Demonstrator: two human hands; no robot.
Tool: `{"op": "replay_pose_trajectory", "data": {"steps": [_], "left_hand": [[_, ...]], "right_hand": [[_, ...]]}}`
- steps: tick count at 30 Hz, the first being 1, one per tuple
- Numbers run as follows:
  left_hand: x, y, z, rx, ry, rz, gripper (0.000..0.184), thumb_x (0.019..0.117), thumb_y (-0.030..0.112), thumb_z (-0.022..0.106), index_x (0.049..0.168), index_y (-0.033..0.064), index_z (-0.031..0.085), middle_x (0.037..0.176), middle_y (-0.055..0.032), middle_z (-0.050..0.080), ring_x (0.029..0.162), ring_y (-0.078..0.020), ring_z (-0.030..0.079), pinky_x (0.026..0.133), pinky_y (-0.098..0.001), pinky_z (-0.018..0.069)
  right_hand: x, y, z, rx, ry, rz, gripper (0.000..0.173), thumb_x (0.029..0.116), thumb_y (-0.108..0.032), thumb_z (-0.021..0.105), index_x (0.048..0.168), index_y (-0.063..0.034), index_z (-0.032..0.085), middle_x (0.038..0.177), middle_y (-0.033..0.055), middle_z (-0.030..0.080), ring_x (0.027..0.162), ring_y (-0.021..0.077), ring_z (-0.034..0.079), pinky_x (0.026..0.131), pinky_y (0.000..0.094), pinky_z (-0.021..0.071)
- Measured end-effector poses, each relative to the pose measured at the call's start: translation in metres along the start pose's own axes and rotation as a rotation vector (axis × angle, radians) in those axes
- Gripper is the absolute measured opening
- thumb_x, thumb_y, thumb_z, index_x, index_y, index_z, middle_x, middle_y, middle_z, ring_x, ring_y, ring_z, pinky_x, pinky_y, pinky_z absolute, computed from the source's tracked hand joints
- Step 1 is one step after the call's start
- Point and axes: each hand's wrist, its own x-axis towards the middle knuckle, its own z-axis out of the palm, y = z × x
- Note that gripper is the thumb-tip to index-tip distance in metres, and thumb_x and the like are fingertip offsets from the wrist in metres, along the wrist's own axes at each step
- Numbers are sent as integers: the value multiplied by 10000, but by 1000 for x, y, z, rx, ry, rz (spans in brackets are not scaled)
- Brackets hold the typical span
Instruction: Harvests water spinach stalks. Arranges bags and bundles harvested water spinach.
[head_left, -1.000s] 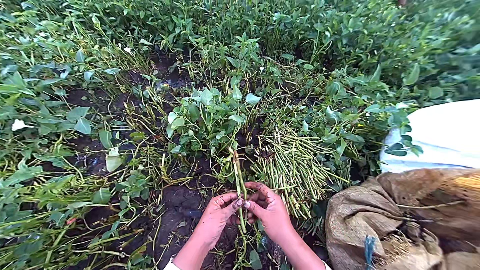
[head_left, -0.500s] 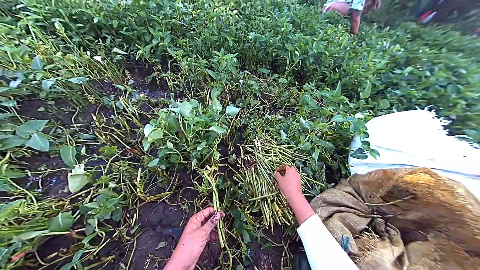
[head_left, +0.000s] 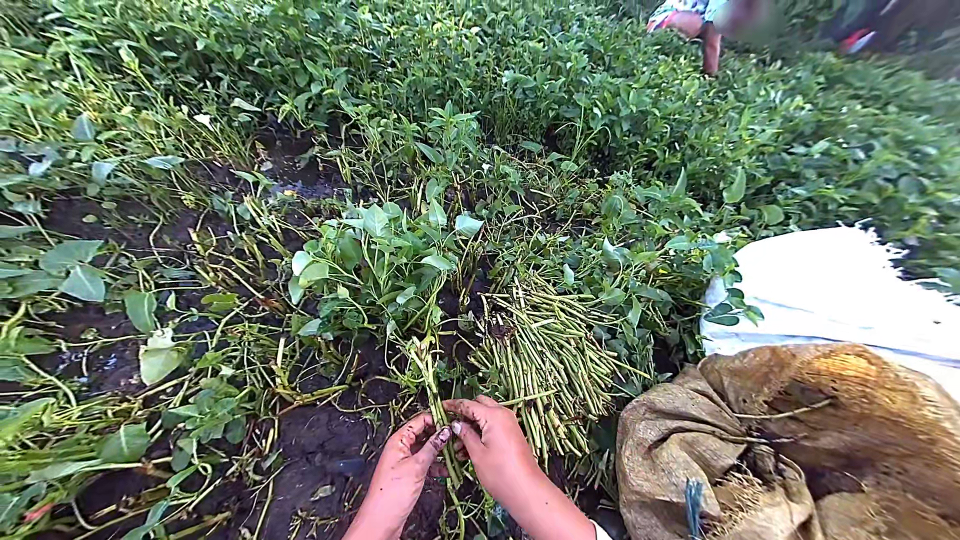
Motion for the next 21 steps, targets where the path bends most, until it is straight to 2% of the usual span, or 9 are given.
{"op": "replay_pose_trajectory", "data": {"steps": [2, 3, 6, 8, 10, 13, 15, 17, 21], "left_hand": [[0, 1, -4, -19, -34, -3, 104, 977, 35, 610, 1067, 9, 657, 972, -100, 703, 793, -187, 707, 630, -322, 614], [-1, 2, -6, -32, -57, 0, 123, 976, 40, 606, 1082, 8, 661, 1001, -101, 705, 806, -189, 708, 641, -322, 616], [-4, 5, -8, -42, -69, -1, 142, 985, 43, 587, 1102, 9, 660, 1022, -97, 704, 813, -187, 707, 653, -320, 617], [-7, 8, -11, -37, -41, -2, 142, 988, 29, 582, 1105, 7, 658, 1015, -93, 703, 801, -182, 707, 651, -316, 616], [-9, 10, -16, -47, -26, 5, 136, 983, 24, 582, 1096, 8, 655, 989, -90, 704, 780, -177, 705, 650, -316, 617], [-13, 8, -24, -63, 8, 11, 141, 991, 25, 568, 1104, 8, 651, 974, -91, 707, 776, -180, 712, 648, -326, 624], [-12, 7, -27, -71, 19, 28, 147, 991, 26, 571, 1109, -1, 654, 973, -98, 707, 782, -182, 710, 654, -327, 623], [-11, 10, -29, -63, 18, 57, 142, 978, 29, 583, 1095, 6, 659, 973, -86, 711, 794, -170, 709, 660, -309, 618], [-15, 24, -28, -47, -41, 107, 146, 970, 62, 597, 1086, 22, 675, 952, -70, 718, 796, -148, 702, 681, -279, 602]], "right_hand": [[13, -4, -21, -105, -3, -5, 343, 1059, -121, 510, 1372, -105, 650, 1245, 134, 658, 936, 180, 720, 854, 339, 617], [25, -3, -38, -213, 100, 3, 331, 1055, -131, 520, 1353, -120, 665, 1229, 129, 680, 971, 208, 715, 882, 381, 602], [78, 25, -100, -602, 443, 35, 378, 966, -61, 658, 1338, -122, 683, 1354, 241, 581, 1207, 435, 593, 961, 600, 533], [104, 48, -134, -738, 455, 19, 303, 928, -43, 711, 1226, -90, 742, 1395, 281, 540, 1266, 500, 523, 970, 638, 505], [112, 48, -163, -738, 435, -61, 183, 960, -89, 699, 1123, -94, 782, 1317, 232, 608, 1246, 447, 548, 1021, 601, 488], [90, 7, -202, -527, 515, -172, 189, 1009, -125, 647, 1139, -33, 749, 1168, 186, 716, 1143, 357, 660, 1035, 584, 488], [73, -24, -220, -334, 583, -173, 193, 1018, -144, 648, 1162, -32, 712, 1066, 111, 748, 975, 218, 717, 911, 454, 570], [59, -53, -220, -111, 561, -134, 175, 1025, -151, 649, 1164, -48, 677, 948, 55, 738, 771, 118, 681, 689, 306, 562], [41, -86, -181, 126, 306, -105, 162, 1016, -88, 633, 1168, -32, 639, 907, 60, 714, 695, 110, 668, 615, 254, 566]]}}
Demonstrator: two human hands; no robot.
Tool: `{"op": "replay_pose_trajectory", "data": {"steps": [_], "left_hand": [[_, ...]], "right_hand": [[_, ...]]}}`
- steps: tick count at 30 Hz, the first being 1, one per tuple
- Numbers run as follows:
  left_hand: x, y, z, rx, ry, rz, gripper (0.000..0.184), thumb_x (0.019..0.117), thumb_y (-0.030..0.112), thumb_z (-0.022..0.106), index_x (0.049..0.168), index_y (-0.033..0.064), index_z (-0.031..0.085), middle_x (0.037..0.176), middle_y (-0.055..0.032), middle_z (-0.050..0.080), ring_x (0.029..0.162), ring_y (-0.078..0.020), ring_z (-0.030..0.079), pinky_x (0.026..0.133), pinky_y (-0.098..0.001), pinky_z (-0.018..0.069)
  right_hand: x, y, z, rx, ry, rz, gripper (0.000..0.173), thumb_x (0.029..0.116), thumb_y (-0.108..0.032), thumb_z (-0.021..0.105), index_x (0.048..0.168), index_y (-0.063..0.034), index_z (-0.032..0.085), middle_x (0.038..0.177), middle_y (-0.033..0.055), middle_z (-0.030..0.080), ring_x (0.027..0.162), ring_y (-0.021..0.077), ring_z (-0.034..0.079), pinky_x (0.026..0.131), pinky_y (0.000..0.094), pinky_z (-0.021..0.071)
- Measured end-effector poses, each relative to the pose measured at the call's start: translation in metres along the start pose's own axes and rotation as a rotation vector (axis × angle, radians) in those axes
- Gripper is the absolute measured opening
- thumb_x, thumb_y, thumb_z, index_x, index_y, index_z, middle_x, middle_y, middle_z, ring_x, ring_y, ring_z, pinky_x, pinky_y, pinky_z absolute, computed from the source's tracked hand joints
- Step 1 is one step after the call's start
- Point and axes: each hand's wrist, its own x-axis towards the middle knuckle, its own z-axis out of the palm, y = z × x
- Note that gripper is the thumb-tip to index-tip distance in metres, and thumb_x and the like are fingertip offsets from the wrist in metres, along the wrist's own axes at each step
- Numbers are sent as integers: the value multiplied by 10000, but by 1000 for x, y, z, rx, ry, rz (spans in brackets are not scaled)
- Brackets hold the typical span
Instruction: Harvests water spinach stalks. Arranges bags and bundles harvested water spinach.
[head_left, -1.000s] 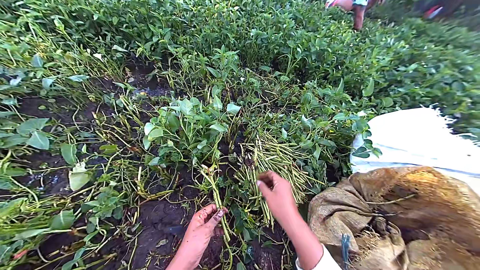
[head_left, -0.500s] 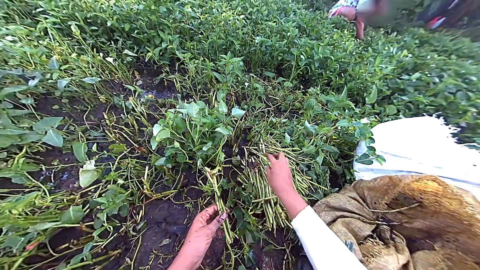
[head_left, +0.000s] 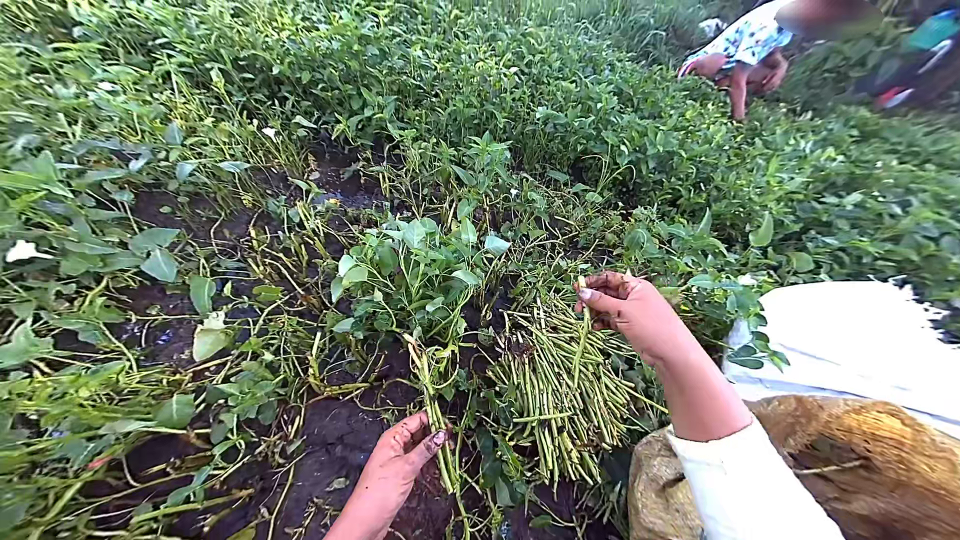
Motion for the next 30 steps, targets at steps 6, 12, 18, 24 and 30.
{"op": "replay_pose_trajectory", "data": {"steps": [6, 12, 18, 24, 30], "left_hand": [[-12, 20, -2, -14, -50, -24, 151, 1014, 53, 552, 1138, 20, 631, 980, -77, 712, 815, -165, 709, 686, -291, 606], [-20, 11, -15, -135, 216, 24, 181, 1024, 12, 548, 1195, -37, 581, 1013, -139, 695, 825, -222, 716, 701, -350, 627], [-32, 2, -26, -178, 384, 55, 236, 1015, -2, 569, 1247, -40, 556, 1033, -138, 693, 823, -216, 718, 691, -354, 631], [-58, -11, -46, -146, 416, -17, 154, 1033, 33, 549, 1176, -22, 570, 976, -106, 691, 768, -187, 703, 664, -330, 616], [-106, -33, -67, -48, 554, -76, 193, 1024, 44, 562, 1206, -19, 560, 1016, -90, 686, 838, -157, 701, 743, -324, 616]], "right_hand": [[-26, 13, 84, 194, -227, 35, 108, 984, -13, 656, 1091, -2, 651, 841, 95, 700, 674, 158, 679, 633, 290, 601], [-76, 66, 177, 734, -86, 143, 52, 972, 78, 603, 974, 34, 575, 991, 196, 723, 878, 269, 743, 807, 395, 635], [-122, 124, 237, 480, -205, 117, 72, 895, -33, 743, 916, 5, 685, 879, 85, 701, 802, 149, 671, 723, 295, 581], [-123, 132, 244, 109, -529, 85, 219, 922, -175, 738, 1079, -40, 667, 968, 65, 712, 798, 160, 701, 729, 347, 608], [-153, 103, 273, -595, -1060, -44, 414, 1118, -269, 410, 1370, 30, 546, 1223, 261, 665, 1193, 403, 643, 1051, 571, 481]]}}
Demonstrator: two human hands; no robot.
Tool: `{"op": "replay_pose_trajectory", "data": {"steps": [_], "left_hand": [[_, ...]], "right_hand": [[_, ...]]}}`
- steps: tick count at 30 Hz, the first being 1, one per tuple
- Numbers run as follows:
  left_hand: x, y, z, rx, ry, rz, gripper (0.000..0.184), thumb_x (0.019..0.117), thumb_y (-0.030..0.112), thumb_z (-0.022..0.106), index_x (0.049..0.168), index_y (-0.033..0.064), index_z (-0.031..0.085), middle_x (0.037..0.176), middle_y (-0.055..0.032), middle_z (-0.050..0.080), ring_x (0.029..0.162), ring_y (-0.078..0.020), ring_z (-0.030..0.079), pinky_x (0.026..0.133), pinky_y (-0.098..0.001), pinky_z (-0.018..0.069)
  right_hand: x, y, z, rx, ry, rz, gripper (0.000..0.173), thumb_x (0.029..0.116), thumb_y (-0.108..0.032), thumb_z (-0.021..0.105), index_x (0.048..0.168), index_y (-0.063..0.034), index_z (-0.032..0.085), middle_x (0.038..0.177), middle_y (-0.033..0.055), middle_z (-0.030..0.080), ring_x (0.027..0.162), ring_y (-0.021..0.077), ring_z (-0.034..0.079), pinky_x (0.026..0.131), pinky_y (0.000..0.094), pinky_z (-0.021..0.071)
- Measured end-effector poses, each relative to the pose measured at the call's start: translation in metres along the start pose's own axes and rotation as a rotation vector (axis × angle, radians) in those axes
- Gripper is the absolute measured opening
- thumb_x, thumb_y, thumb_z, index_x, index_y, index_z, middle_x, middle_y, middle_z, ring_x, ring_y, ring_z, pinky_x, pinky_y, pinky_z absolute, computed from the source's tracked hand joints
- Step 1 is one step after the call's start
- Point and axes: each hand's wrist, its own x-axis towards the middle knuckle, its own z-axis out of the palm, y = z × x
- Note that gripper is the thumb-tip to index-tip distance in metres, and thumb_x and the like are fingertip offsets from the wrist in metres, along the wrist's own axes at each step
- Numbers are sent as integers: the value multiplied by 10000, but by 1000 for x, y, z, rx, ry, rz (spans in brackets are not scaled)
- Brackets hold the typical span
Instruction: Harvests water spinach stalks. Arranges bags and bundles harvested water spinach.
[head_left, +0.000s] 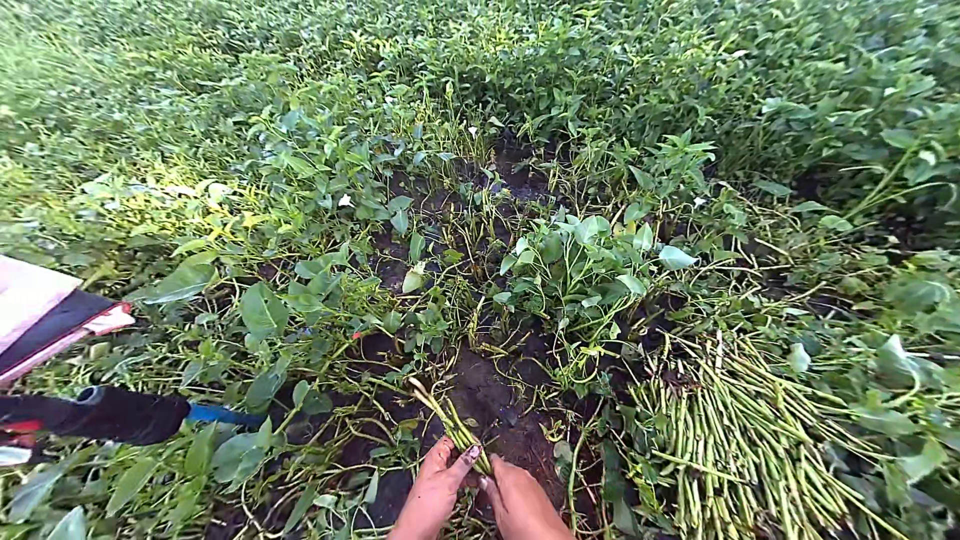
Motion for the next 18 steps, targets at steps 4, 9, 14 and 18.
{"op": "replay_pose_trajectory", "data": {"steps": [4, 9, 14, 18], "left_hand": [[-11, 16, -21, -273, 102, -172, 139, 1058, 51, 501, 1164, 35, 589, 898, -70, 659, 674, -126, 627, 593, -258, 548], [10, 40, -31, -211, 270, 41, 110, 1027, -24, 528, 1113, -26, 597, 905, -106, 682, 691, -169, 678, 651, -309, 616], [69, 24, -38, 154, 393, 170, 177, 961, -27, 647, 1136, -41, 624, 1050, -136, 695, 822, -178, 721, 747, -325, 636], [112, 2, -27, 364, 355, 153, 192, 926, 20, 700, 1113, -8, 664, 1049, -100, 721, 872, -164, 725, 812, -345, 626]], "right_hand": [[10, -16, -5, -194, -134, -16, 391, 1129, -280, 378, 1341, 3, 545, 1217, 241, 660, 1193, 389, 643, 1031, 554, 494], [45, -11, -28, -181, 178, -98, 499, 1028, -410, 580, 1395, -72, 587, 1396, 180, 579, 1348, 393, 505, 1064, 615, 436], [119, 19, -20, -307, 267, 220, 537, 1002, -398, 636, 1451, -109, 577, 1405, 192, 608, 1340, 393, 544, 1073, 598, 451], [141, 11, -49, -349, 200, 253, 435, 1004, -397, 617, 1364, -154, 656, 1258, 157, 706, 1196, 356, 663, 994, 576, 519]]}}
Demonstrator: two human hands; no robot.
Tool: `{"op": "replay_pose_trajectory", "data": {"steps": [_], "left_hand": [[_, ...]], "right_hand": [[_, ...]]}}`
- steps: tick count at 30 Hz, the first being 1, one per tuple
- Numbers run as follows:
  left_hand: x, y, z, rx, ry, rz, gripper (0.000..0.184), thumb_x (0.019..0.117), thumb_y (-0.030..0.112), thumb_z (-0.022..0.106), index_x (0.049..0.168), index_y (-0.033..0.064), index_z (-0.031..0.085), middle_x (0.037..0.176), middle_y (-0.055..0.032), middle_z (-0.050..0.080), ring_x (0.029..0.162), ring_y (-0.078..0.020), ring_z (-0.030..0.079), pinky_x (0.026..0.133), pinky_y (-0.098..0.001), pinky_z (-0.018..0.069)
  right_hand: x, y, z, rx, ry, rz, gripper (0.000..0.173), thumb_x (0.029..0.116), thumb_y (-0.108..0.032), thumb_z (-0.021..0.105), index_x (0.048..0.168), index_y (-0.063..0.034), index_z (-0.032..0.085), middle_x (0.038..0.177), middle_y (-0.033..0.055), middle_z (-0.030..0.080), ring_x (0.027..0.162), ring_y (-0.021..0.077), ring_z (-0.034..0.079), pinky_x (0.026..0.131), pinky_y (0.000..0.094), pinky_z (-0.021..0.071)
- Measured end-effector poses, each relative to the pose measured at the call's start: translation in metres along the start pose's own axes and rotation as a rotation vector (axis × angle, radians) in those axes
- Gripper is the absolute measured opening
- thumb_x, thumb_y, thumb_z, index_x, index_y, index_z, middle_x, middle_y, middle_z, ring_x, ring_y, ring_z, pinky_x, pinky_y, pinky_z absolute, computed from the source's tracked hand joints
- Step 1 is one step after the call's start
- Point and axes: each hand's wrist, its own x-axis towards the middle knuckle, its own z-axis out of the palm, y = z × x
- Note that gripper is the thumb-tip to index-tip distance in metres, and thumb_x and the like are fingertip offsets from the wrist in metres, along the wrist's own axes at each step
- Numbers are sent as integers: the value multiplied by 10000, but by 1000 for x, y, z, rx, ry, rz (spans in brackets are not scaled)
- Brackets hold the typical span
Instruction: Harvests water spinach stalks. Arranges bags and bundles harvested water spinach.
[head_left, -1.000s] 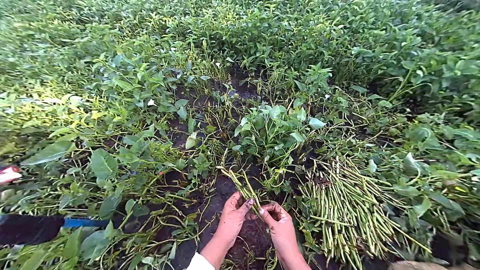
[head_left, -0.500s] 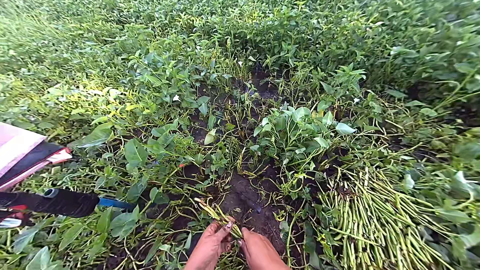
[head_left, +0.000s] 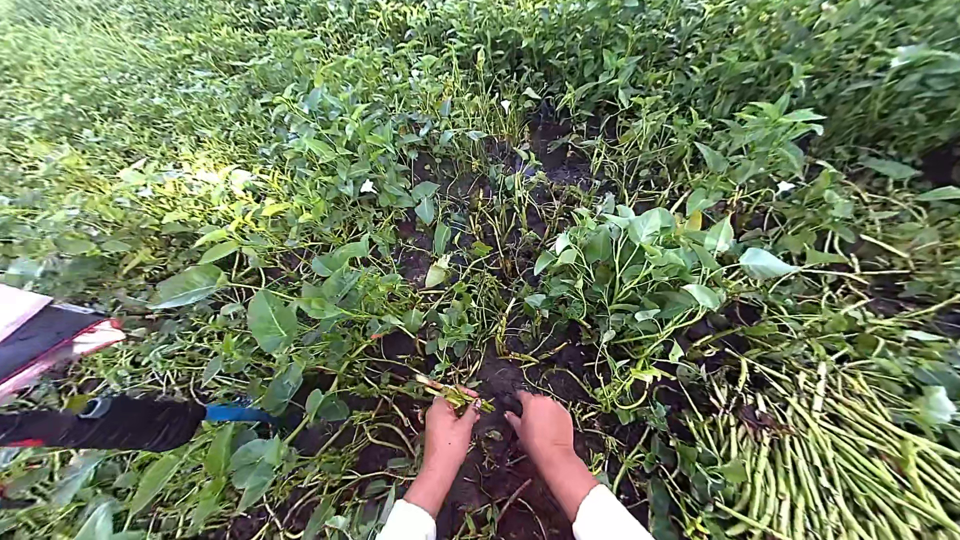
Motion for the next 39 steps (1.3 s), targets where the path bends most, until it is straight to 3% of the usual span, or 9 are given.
{"op": "replay_pose_trajectory", "data": {"steps": [10, 15, 18, 22, 26, 28, 33, 37, 39], "left_hand": [[41, -45, 57, 511, -107, 184, 221, 976, 97, 635, 1169, 8, 696, 1193, -171, 694, 1126, -264, 677, 1038, -411, 521], [40, -59, 64, 700, -139, 138, 320, 959, 10, 586, 1266, -42, 659, 1368, -254, 596, 1356, -358, 527, 1173, -421, 399], [39, -67, 67, 646, -50, 143, 318, 948, 12, 594, 1253, -58, 654, 1360, -257, 603, 1340, -363, 542, 1162, -431, 413], [42, -65, 72, 711, -62, 126, 364, 969, 24, 578, 1325, -32, 629, 1417, -280, 553, 1377, -401, 499, 1171, -463, 398], [46, -65, 78, 562, 22, 132, 467, 941, 157, 653, 1356, -47, 585, 1448, -328, 494, 1345, -453, 508, 1130, -526, 427], [46, -70, 82, 513, 85, 180, 479, 914, 262, 713, 1309, -1, 650, 1411, -348, 507, 1277, -485, 549, 1067, -560, 472], [52, -71, 78, 592, 49, 169, 326, 926, 240, 750, 1171, 24, 732, 1331, -317, 567, 1227, -443, 585, 1065, -505, 484], [57, -63, 75, 667, -65, 106, 340, 925, 184, 739, 1217, 13, 708, 1402, -297, 532, 1263, -404, 579, 1099, -470, 468], [63, -51, 61, 585, -201, 49, 376, 908, 155, 758, 1249, 15, 682, 1369, -264, 564, 1248, -378, 592, 1093, -481, 475]], "right_hand": [[72, 10, -56, -14, -132, -101, 425, 864, -478, 794, 1177, -192, 756, 1175, 120, 726, 1153, 329, 669, 951, 602, 532], [56, 14, -40, 191, -349, -52, 560, 985, -466, 674, 1371, -65, 619, 1159, 169, 701, 999, 275, 694, 928, 484, 544], [19, 23, -24, 228, -306, -40, 587, 984, -486, 646, 1381, -55, 607, 1297, 212, 653, 1229, 368, 621, 1048, 602, 473], [-58, 47, -34, 406, -200, -12, 590, 985, -523, 621, 1448, -158, 596, 1318, 116, 677, 1235, 265, 638, 1078, 528, 485], [-120, 71, -65, 647, -34, 12, 523, 1003, -504, 604, 1382, -147, 658, 1204, 62, 727, 1034, 166, 702, 941, 421, 559], [-121, 74, -63, 718, 72, 16, 470, 1030, -481, 555, 1344, -156, 682, 1055, 24, 726, 772, 115, 657, 725, 350, 558], [-120, 77, -57, 591, -1, 44, 484, 1057, -475, 478, 1390, -170, 655, 1224, 39, 730, 1084, 143, 699, 984, 420, 545], [-160, 85, -68, 579, 6, 23, 442, 1055, -407, 524, 1363, -127, 672, 1057, 79, 745, 827, 174, 697, 780, 431, 572], [-169, 78, -76, 533, -23, -13, 448, 1050, -408, 530, 1367, -124, 670, 1064, 84, 747, 850, 187, 702, 798, 446, 569]]}}
